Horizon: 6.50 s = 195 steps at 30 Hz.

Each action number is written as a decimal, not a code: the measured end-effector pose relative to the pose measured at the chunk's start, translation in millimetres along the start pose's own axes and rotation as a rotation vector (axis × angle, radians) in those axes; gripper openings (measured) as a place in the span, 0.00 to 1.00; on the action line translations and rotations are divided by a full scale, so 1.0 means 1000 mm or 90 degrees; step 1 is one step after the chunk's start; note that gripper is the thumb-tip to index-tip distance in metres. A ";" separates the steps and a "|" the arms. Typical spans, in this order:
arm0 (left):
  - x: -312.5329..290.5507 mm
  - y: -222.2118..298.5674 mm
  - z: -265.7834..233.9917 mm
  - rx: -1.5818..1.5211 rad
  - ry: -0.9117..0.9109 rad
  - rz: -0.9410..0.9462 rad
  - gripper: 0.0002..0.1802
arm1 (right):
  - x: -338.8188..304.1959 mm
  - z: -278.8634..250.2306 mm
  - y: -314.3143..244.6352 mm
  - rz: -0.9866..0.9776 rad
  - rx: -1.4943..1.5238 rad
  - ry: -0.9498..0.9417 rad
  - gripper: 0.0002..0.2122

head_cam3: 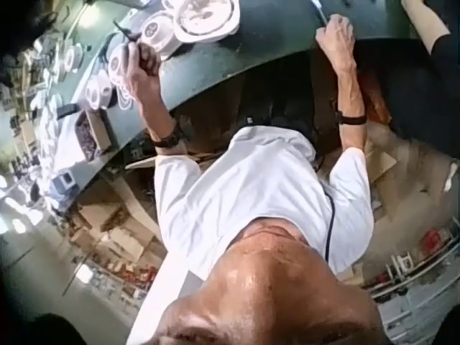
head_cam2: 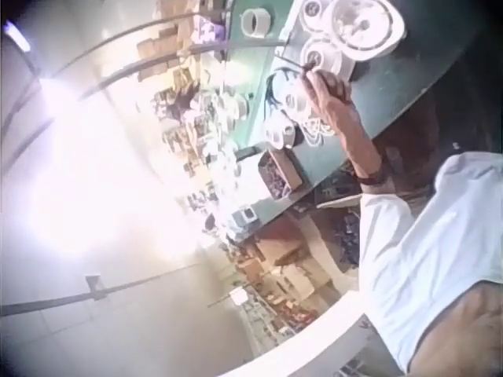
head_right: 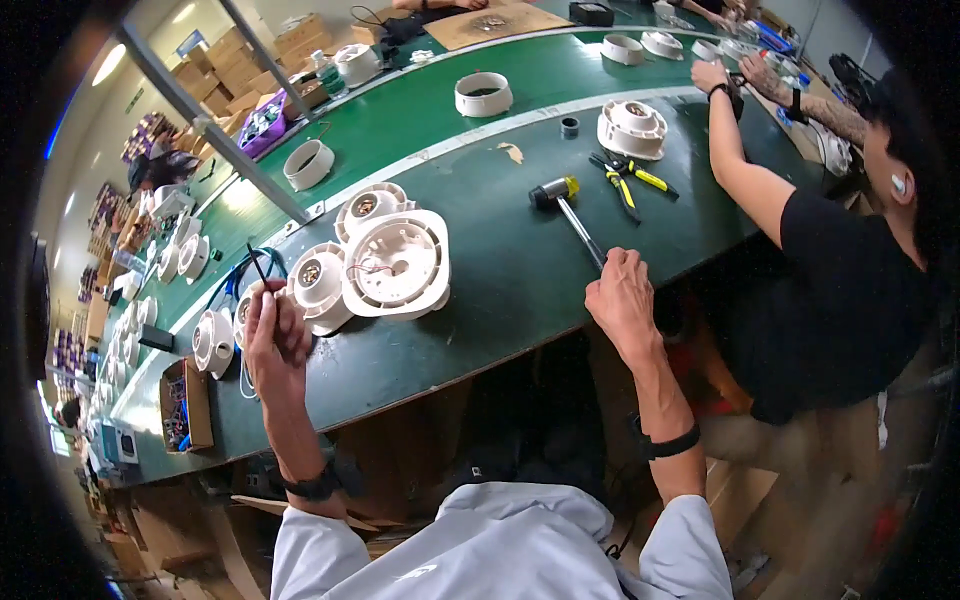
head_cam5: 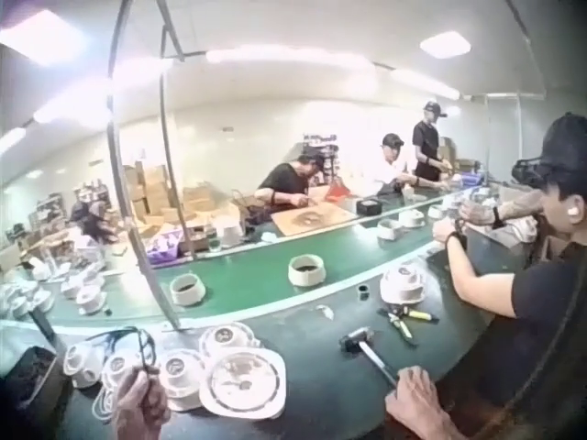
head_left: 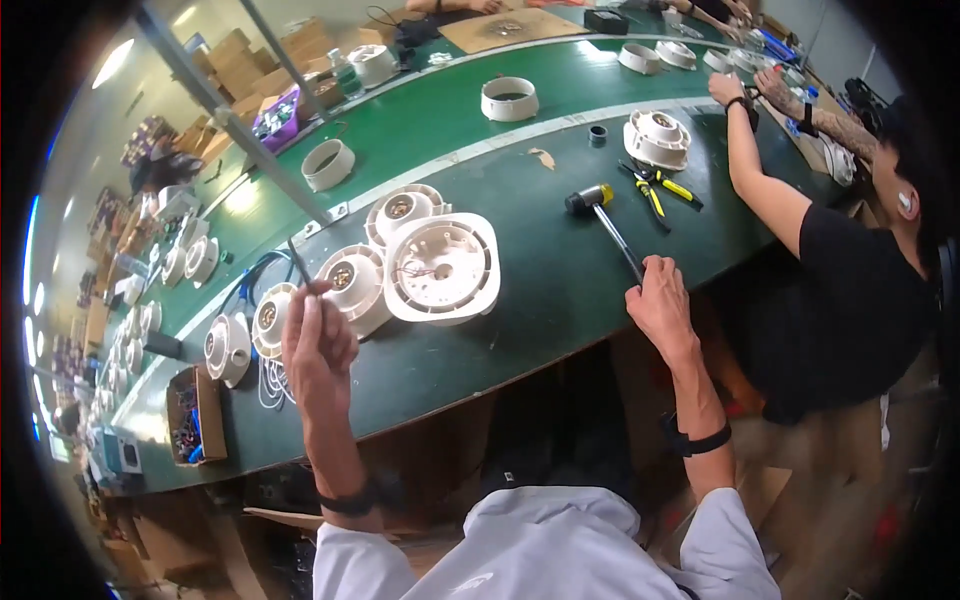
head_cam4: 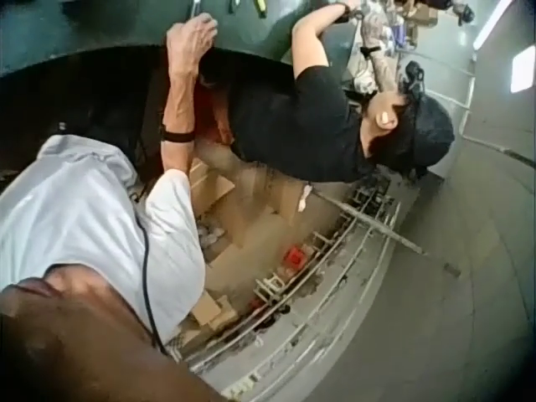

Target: Assembling components and using a rubber mallet to hammer parts into white circular plastic housings on an industrial assembly line.

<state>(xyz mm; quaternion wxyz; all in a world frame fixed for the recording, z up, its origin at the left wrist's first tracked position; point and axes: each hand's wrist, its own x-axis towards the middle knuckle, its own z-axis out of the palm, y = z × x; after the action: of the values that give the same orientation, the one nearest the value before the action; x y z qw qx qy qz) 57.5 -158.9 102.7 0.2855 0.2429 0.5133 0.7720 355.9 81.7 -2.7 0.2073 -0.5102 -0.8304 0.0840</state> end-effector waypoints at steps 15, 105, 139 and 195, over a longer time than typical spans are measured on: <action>0.072 -0.065 0.038 0.486 -0.088 0.231 0.11 | 0.017 0.002 -0.003 0.064 0.018 -0.073 0.13; 0.062 -0.071 0.026 0.468 -0.159 0.219 0.11 | 0.020 -0.114 -0.200 0.119 0.853 -0.666 0.19; 0.060 -0.081 0.029 0.558 -0.108 0.312 0.07 | 0.015 -0.139 -0.193 0.057 0.881 -0.654 0.20; -0.007 -0.058 0.024 0.764 -0.169 0.515 0.23 | 0.039 0.012 -0.029 -0.097 -0.006 -0.080 0.17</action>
<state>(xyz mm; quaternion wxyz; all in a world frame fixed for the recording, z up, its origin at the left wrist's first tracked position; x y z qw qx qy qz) 89.9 -130.4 56.5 -0.1441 0.6191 0.6789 0.3676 311.8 103.5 7.0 0.1587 -0.4400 -0.8786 0.0959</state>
